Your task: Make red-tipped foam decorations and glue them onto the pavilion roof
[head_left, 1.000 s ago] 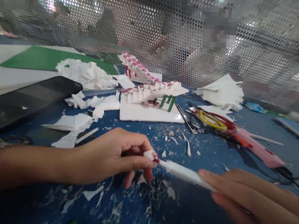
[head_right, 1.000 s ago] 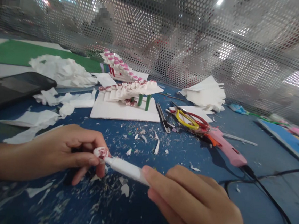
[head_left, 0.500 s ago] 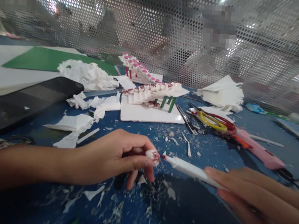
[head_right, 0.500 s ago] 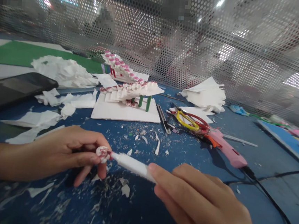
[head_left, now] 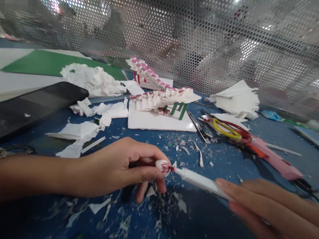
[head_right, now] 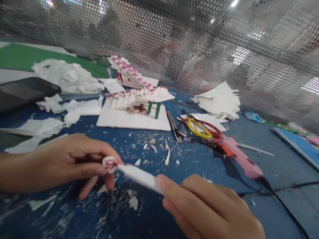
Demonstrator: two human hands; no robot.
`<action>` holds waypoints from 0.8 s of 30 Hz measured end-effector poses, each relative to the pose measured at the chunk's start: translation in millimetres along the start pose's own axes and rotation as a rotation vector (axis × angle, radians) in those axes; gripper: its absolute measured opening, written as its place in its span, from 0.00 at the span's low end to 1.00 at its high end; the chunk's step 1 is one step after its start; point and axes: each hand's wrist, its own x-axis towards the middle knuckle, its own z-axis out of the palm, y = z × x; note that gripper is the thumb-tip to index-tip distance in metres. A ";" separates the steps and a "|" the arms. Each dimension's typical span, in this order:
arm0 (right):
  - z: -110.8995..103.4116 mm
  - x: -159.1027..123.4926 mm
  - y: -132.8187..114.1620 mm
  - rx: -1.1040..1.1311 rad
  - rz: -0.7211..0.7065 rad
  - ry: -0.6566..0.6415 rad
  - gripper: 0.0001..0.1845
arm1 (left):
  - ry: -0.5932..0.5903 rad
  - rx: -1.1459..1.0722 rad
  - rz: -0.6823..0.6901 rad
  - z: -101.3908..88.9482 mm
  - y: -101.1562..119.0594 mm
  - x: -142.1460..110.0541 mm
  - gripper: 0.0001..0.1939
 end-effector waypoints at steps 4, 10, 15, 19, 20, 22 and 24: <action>-2.5 0.1 -0.4 0.000 -0.027 -0.004 0.14 | 0.003 0.009 -0.015 -0.4 0.8 1.3 0.05; -0.5 2.2 -1.7 0.000 0.008 0.012 0.12 | -0.004 -0.040 -0.014 0.7 0.8 1.3 0.05; -0.5 3.3 -3.0 -0.006 -0.032 -0.020 0.13 | 0.024 -0.093 -0.020 0.0 0.1 1.1 0.08; 1.0 3.0 -1.4 -0.012 -0.019 -0.018 0.13 | 0.013 -0.175 0.004 -0.9 -3.1 1.5 0.12; 1.4 2.7 -1.3 -0.012 -0.017 -0.019 0.12 | 0.009 -0.198 0.016 -1.0 -3.7 1.4 0.14; 1.9 2.0 -1.7 -0.019 -0.001 -0.006 0.12 | 0.009 -0.238 0.046 -1.1 -3.5 1.4 0.16; 2.1 2.1 -3.0 -0.011 0.025 0.005 0.12 | 0.026 -0.255 0.061 -1.3 -1.3 1.8 0.16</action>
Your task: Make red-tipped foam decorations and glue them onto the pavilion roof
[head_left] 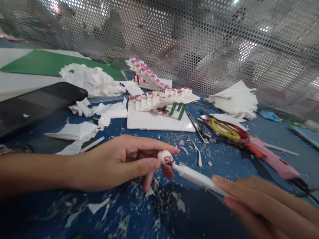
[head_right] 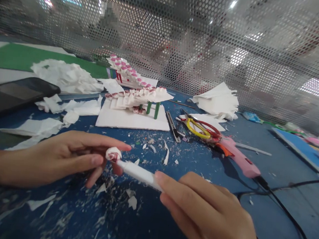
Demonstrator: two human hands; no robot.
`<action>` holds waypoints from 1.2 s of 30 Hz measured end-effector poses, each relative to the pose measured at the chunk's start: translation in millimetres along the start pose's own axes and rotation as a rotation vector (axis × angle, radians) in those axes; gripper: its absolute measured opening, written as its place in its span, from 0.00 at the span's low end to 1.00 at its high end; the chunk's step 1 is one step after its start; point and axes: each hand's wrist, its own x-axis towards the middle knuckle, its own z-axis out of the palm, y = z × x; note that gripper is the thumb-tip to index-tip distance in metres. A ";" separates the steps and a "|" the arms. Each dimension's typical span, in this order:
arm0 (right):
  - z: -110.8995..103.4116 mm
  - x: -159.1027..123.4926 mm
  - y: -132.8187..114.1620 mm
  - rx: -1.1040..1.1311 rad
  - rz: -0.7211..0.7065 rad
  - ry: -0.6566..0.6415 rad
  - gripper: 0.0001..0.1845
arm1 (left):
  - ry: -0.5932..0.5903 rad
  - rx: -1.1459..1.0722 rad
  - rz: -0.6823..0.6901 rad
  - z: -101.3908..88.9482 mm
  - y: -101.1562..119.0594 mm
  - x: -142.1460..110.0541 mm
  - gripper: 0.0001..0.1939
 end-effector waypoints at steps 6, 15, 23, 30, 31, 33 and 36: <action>0.1 6.4 -4.9 0.046 -0.004 0.007 0.11 | 0.040 0.036 0.014 -1.4 5.8 3.7 0.10; -1.8 5.8 -5.5 0.032 0.000 -0.021 0.11 | 0.070 0.222 -0.019 -3.0 3.3 2.9 0.08; -1.2 13.6 -5.5 0.003 0.006 -0.056 0.11 | 0.322 0.310 0.063 -1.7 -1.4 9.4 0.11; 0.2 19.7 4.3 0.037 0.154 -0.022 0.10 | 0.202 0.465 0.105 -2.0 -4.7 2.7 0.04; 1.0 19.9 5.9 0.052 0.182 -0.018 0.09 | 0.165 0.507 0.085 -1.8 -4.0 1.0 0.07; 2.5 19.2 8.6 0.085 0.238 -0.012 0.08 | 0.068 0.595 0.087 -1.2 -1.9 -1.7 0.13; 4.0 16.7 10.6 0.136 0.299 -0.020 0.08 | -0.077 0.733 0.241 1.4 2.6 -4.1 0.19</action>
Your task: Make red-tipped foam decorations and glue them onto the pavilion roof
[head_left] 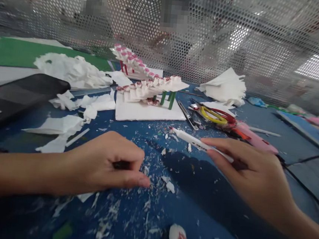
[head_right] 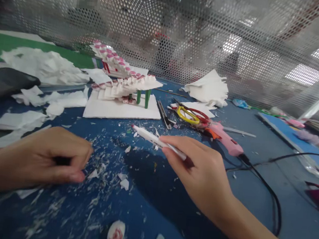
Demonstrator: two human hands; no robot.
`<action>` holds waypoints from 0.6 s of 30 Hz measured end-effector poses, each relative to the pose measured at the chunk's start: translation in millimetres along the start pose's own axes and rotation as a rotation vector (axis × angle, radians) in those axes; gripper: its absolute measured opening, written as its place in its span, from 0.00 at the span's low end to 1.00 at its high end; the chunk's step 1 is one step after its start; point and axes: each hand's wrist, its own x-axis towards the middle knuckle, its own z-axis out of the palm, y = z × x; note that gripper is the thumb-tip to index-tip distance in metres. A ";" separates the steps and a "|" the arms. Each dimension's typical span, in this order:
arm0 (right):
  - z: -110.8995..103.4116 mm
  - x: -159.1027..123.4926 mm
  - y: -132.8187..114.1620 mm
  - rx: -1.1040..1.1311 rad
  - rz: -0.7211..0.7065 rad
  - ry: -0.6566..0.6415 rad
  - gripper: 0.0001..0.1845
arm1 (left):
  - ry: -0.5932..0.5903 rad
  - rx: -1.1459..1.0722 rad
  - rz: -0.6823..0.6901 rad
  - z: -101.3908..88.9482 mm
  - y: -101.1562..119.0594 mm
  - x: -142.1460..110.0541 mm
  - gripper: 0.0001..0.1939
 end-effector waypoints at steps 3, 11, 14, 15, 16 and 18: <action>0.3 -2.0 0.3 0.028 0.010 -0.013 0.09 | -0.085 0.129 0.085 3.6 8.0 -0.1 0.10; 0.9 -3.5 0.5 0.061 -0.006 -0.015 0.10 | -0.189 0.276 0.067 30.3 33.7 0.1 0.21; -1.0 -3.9 0.0 0.063 0.027 -0.017 0.09 | -0.242 0.247 0.066 40.4 39.6 4.7 0.14; -1.9 -4.1 -0.6 0.062 0.037 -0.021 0.09 | -0.244 0.234 0.073 42.9 40.5 6.3 0.11; -2.9 -4.2 -1.2 0.057 0.044 -0.027 0.09 | -0.240 0.220 0.081 44.7 40.8 7.5 0.09; -5.2 -4.2 -2.1 0.035 0.051 -0.037 0.09 | -0.224 0.195 0.106 44.9 39.5 9.3 0.06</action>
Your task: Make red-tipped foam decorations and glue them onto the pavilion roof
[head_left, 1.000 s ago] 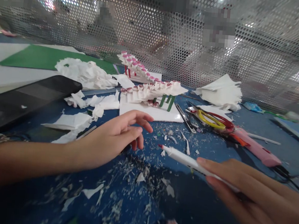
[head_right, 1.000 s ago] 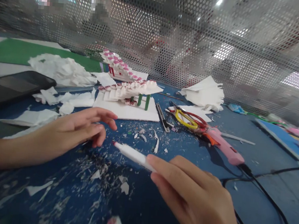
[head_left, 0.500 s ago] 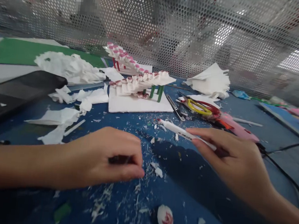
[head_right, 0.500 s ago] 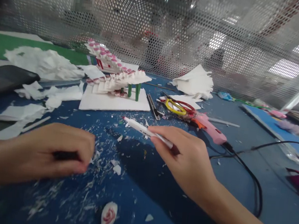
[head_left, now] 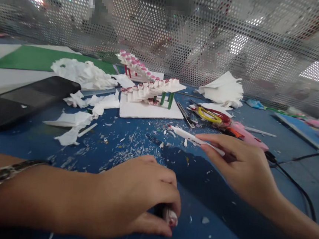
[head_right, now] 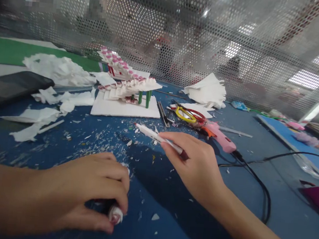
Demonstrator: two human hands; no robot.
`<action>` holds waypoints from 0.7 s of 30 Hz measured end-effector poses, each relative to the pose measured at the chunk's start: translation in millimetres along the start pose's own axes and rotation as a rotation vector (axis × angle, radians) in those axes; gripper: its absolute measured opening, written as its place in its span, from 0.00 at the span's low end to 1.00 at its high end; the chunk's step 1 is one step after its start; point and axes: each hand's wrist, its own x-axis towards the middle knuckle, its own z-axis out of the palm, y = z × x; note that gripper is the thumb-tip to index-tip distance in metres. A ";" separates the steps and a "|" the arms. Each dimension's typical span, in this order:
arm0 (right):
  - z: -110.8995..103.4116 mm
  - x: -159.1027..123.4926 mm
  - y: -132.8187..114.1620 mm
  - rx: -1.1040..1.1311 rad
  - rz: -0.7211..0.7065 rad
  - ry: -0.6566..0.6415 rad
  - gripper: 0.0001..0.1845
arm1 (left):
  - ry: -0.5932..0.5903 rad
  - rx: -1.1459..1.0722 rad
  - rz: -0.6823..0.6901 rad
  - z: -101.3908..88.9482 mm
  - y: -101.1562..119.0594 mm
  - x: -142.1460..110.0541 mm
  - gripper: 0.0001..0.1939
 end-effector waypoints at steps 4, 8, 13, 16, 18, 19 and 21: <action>-4.0 1.2 0.7 -0.042 0.000 0.019 0.09 | 0.106 -0.019 0.012 -12.4 -12.6 -0.8 0.05; -4.8 2.7 2.8 -0.091 -0.021 0.062 0.10 | 0.114 -0.030 -0.031 -28.2 -32.7 -0.3 0.10; -5.9 3.8 2.8 -0.141 -0.059 0.090 0.10 | 0.044 -0.138 -0.016 -26.2 -46.9 0.0 0.18; -11.2 5.8 4.5 -0.204 -0.096 0.089 0.10 | 0.087 -0.121 -0.049 -22.6 -47.0 -1.9 0.20; -15.1 6.6 8.3 -0.214 -0.131 0.044 0.10 | 0.118 -0.064 -0.103 -22.1 -46.2 -2.8 0.20; -16.6 6.3 10.9 -0.197 -0.155 0.014 0.10 | 0.132 -0.033 -0.123 -22.1 -46.2 -3.0 0.20; -17.9 4.1 16.7 -0.137 -0.198 -0.054 0.10 | 0.153 0.011 -0.149 -21.8 -46.9 -2.8 0.17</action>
